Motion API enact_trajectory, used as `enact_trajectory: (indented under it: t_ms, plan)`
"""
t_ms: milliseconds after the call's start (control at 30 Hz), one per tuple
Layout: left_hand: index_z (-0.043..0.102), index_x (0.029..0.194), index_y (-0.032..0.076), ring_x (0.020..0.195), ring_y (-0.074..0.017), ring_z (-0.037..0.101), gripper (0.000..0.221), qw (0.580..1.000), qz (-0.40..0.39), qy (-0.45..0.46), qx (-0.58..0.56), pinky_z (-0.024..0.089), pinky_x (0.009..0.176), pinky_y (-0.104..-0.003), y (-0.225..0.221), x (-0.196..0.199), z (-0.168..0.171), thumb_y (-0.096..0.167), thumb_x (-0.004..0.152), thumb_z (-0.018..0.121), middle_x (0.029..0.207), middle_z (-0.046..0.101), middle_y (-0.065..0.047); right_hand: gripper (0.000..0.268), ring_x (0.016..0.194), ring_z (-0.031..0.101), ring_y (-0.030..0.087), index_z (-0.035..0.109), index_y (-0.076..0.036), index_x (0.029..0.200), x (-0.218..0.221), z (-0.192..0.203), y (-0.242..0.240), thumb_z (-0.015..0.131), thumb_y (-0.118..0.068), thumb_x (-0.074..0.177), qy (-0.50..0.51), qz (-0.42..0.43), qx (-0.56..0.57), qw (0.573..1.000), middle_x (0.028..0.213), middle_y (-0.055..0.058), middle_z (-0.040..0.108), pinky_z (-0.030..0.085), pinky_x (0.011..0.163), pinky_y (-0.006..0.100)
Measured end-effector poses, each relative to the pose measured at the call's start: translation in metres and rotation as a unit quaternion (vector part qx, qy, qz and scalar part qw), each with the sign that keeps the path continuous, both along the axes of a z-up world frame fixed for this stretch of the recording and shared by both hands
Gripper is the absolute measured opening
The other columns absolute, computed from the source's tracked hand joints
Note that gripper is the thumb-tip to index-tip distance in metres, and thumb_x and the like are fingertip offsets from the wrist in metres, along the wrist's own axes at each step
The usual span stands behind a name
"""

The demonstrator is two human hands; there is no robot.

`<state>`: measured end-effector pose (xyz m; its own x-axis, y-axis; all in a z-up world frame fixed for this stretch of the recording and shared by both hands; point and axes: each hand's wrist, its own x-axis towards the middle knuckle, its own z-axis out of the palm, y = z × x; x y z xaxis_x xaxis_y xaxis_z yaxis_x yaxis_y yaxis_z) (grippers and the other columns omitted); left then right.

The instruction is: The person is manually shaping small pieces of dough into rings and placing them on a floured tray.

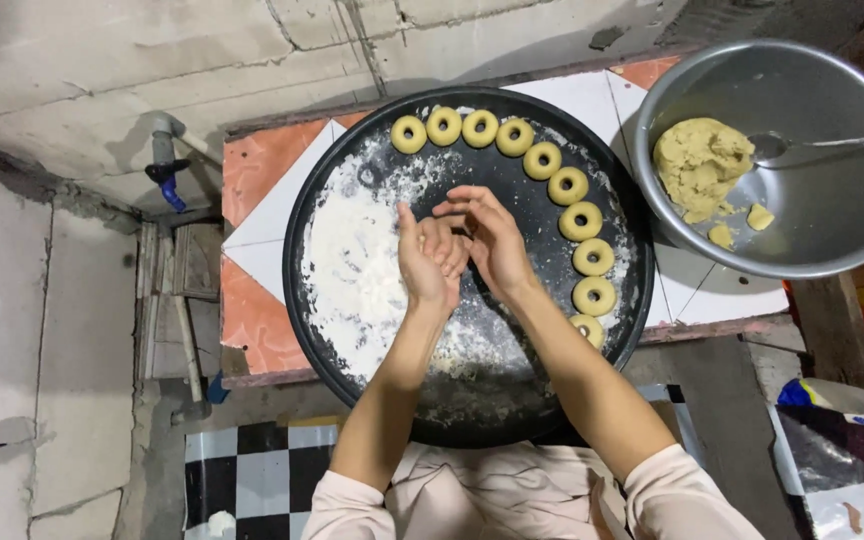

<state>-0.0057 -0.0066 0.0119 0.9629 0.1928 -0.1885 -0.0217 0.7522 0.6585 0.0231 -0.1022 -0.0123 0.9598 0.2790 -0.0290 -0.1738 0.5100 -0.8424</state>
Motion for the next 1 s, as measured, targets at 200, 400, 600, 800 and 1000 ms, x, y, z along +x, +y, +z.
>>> enact_trajectory:
  t_ms: [200, 400, 600, 800, 1000]
  plan:
    - [0.022, 0.058, 0.021, 0.029, -0.0093, 0.015, 0.061, 0.997, 0.059, -0.031, 0.030, 0.015, 0.028, -0.024, 0.003, 0.007, -0.013, 0.050, 0.110, 0.033, 0.046, 0.012, 0.005, 0.029, 0.103, 0.070, 0.024, 0.060, -0.003, 0.120, -0.006, 0.002, 0.000, 0.051, -0.014, 0.096, -0.023, -0.019, -0.069, 0.997, 0.111, 0.021, 0.069, 0.054, 0.086, 0.032]
    - [0.032, 0.064, 0.019, 0.034, -0.0072, 0.028, 0.054, 1.000, 0.004, 0.002, -0.012, 0.020, 0.032, -0.017, 0.009, 0.005, 0.004, 0.046, 0.111, 0.027, 0.053, 0.024, 0.006, 0.028, 0.110, 0.064, 0.025, 0.059, -0.003, 0.124, -0.017, 0.021, 0.004, 0.049, -0.013, 0.100, -0.097, -0.048, -0.120, 0.987, 0.117, 0.020, 0.064, 0.053, 0.095, 0.037]
    - [0.038, 0.112, 0.014, 0.094, -0.0202, 0.068, 0.042, 0.996, 0.068, -0.047, -0.040, 0.063, 0.090, -0.035, 0.017, 0.013, -0.018, -0.020, 0.089, 0.047, 0.121, 0.056, -0.011, 0.033, 0.134, 0.048, 0.038, 0.062, -0.003, 0.130, -0.018, 0.002, 0.002, 0.062, -0.012, 0.099, -0.384, -0.154, -0.326, 0.850, 0.131, 0.017, 0.059, 0.035, 0.115, 0.050]
    - [0.043, 0.137, 0.021, 0.150, -0.0281, 0.035, 0.028, 0.992, -0.079, -0.058, -0.084, 0.044, 0.112, -0.046, 0.021, 0.000, -0.015, 0.016, 0.111, 0.033, 0.161, 0.038, -0.005, 0.055, 0.144, 0.039, 0.044, 0.047, -0.005, 0.151, -0.029, 0.008, 0.024, 0.062, -0.021, 0.101, -0.400, -0.036, -0.307, 0.863, 0.154, 0.023, 0.046, 0.032, 0.118, 0.054]
    - [0.038, 0.153, 0.015, 0.150, -0.0356, 0.032, 0.077, 0.984, -0.109, -0.081, -0.119, 0.037, 0.118, -0.052, 0.026, 0.001, -0.007, 0.071, 0.101, 0.031, 0.161, 0.034, -0.018, 0.033, 0.121, 0.061, 0.042, 0.067, -0.003, 0.129, -0.016, 0.011, -0.001, 0.061, -0.015, 0.099, -0.414, -0.046, -0.330, 0.847, 0.128, 0.019, 0.066, 0.047, 0.104, 0.054]
